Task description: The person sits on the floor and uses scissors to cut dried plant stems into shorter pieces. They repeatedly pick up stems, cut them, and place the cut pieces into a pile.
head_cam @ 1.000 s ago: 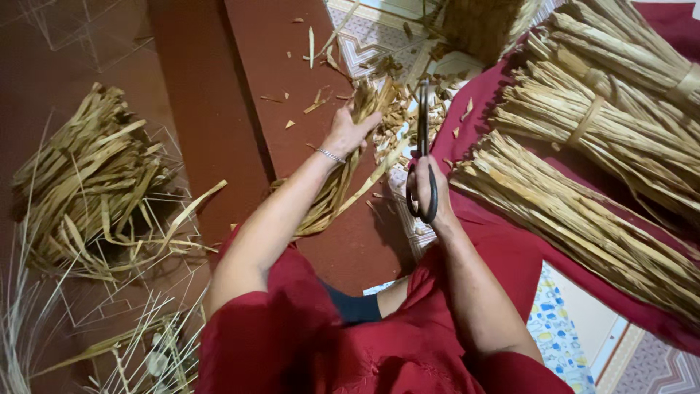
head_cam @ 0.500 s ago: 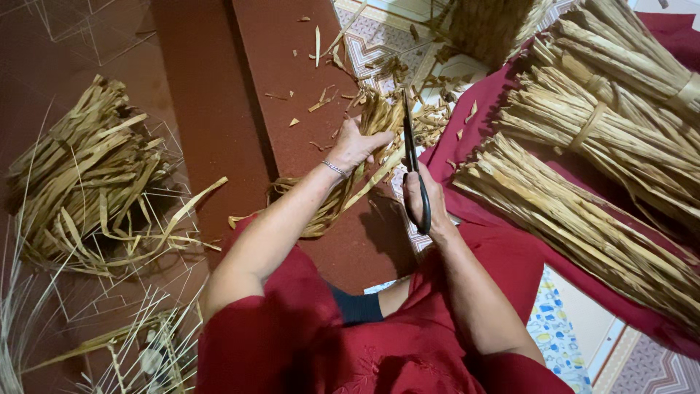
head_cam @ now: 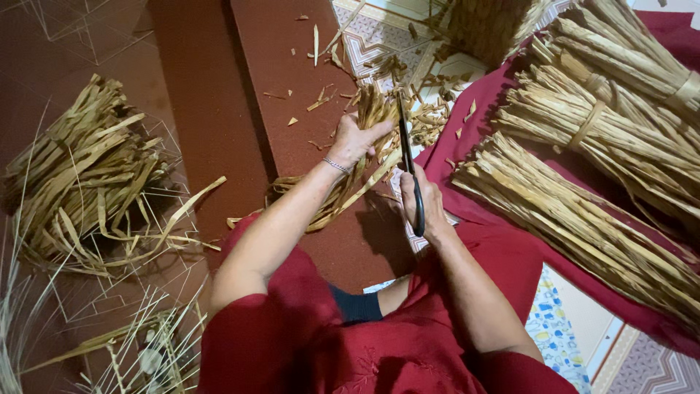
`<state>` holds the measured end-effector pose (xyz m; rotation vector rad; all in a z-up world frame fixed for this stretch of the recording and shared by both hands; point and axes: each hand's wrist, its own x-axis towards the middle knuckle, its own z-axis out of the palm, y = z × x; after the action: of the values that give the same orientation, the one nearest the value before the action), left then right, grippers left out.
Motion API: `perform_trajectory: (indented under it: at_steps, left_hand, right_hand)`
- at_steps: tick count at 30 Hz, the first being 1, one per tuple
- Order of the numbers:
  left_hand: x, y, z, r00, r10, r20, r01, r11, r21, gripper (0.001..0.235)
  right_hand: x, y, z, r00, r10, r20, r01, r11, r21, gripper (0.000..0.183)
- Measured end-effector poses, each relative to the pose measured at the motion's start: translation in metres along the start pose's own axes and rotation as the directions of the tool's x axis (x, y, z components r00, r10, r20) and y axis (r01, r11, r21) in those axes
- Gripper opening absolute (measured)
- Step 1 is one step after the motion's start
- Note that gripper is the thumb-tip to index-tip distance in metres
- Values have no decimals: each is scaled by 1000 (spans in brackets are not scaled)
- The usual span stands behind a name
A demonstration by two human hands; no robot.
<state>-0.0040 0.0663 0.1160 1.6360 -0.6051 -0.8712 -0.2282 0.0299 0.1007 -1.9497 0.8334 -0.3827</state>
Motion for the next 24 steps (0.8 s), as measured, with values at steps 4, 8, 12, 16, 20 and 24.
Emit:
perform_trajectory:
  at_steps: [4,8,12,16,20,24]
  left_hand:
    - [4,-5,-2,999,-31,-10,31,999,37,38]
    - [8,-10,-3,997,-70,-28,72,996,52,42]
    - [3,-7,-7,1000,-28,10,25,980,197,35]
    - [15,-14,-9,959,277,58,-274,857,437,31]
    - [29,-30,6,956,-282,85,167,758,631,40]
    - [37,-68,32,998,-35,51,-18,623,782,38]
  right_hand:
    - [-2,-1,4,999,-35,-18,36,999,20,45]
    - [-2,13,18,993,-22,-113,41,983,176,44]
    - [14,36,13,976,25,-215,75,893,444,47]
    - [23,40,-14,955,147,-257,40,794,607,52]
    - [23,32,-32,924,257,-285,16,716,698,62]
    - [24,31,-35,914,300,-273,-6,682,732,66]
